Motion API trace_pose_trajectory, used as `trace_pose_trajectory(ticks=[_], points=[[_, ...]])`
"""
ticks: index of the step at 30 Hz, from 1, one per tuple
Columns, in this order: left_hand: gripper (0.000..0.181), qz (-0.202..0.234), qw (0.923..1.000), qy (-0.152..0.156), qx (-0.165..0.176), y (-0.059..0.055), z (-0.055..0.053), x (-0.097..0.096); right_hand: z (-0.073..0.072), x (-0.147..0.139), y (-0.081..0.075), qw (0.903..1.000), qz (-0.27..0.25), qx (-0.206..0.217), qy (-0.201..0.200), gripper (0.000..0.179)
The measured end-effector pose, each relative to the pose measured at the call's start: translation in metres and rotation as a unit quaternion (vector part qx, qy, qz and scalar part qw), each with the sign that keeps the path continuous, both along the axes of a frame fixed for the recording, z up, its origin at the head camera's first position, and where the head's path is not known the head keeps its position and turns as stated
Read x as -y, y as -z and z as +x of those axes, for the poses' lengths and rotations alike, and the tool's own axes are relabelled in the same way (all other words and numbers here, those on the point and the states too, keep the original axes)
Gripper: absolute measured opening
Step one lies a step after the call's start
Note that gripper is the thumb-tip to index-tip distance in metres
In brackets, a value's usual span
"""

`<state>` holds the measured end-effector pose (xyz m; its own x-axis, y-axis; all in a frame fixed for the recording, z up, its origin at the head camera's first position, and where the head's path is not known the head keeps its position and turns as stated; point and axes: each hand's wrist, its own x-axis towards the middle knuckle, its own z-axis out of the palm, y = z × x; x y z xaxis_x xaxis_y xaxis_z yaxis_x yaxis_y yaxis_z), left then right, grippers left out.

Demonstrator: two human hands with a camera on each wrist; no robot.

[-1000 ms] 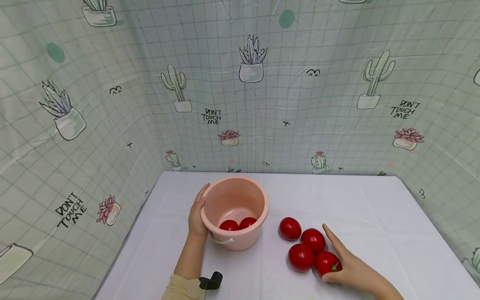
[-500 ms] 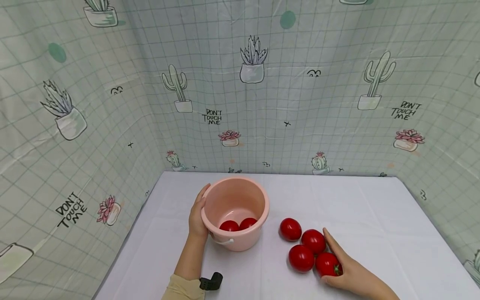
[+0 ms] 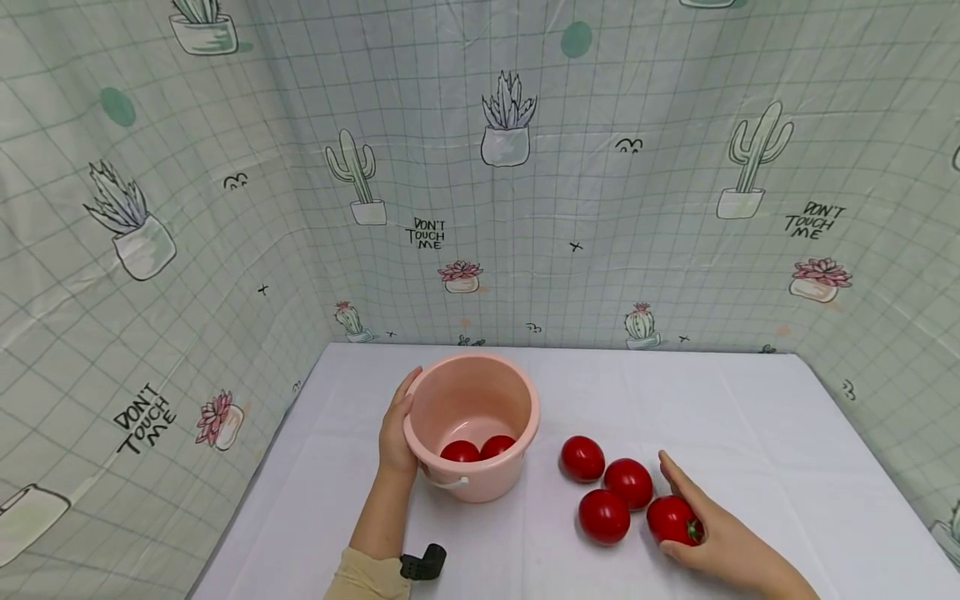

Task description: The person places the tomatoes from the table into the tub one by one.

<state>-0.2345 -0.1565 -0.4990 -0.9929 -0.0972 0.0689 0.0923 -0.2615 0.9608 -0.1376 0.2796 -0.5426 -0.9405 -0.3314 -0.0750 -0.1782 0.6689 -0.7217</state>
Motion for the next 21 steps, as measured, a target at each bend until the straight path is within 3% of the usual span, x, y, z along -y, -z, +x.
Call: trace_pose_trajectory(ticks=[3, 5, 13, 21], points=[[0.050, -0.002, 1.0000, -0.001, -0.001, 0.000, 0.000, 0.000, -0.001, -0.005, -0.004, 0.9989, 0.013, -0.044, -0.002, 0.099], [0.050, -0.005, 1.0000, -0.002, -0.001, 0.001, 0.000, 0.000, -0.003, -0.007, -0.007, 0.9986, 0.017, -0.050, -0.002, 0.095], [0.049, -0.005, 1.0000, -0.005, 0.005, 0.000, 0.000, -0.001, -0.020, -0.011, -0.026, 0.9990, -0.016, -0.025, -0.032, 0.078], [0.048, -0.004, 1.0000, -0.005, 0.006, -0.001, 0.001, -0.001, -0.051, -0.005, -0.049, 0.9952, -0.039, -0.029, -0.085, 0.055]])
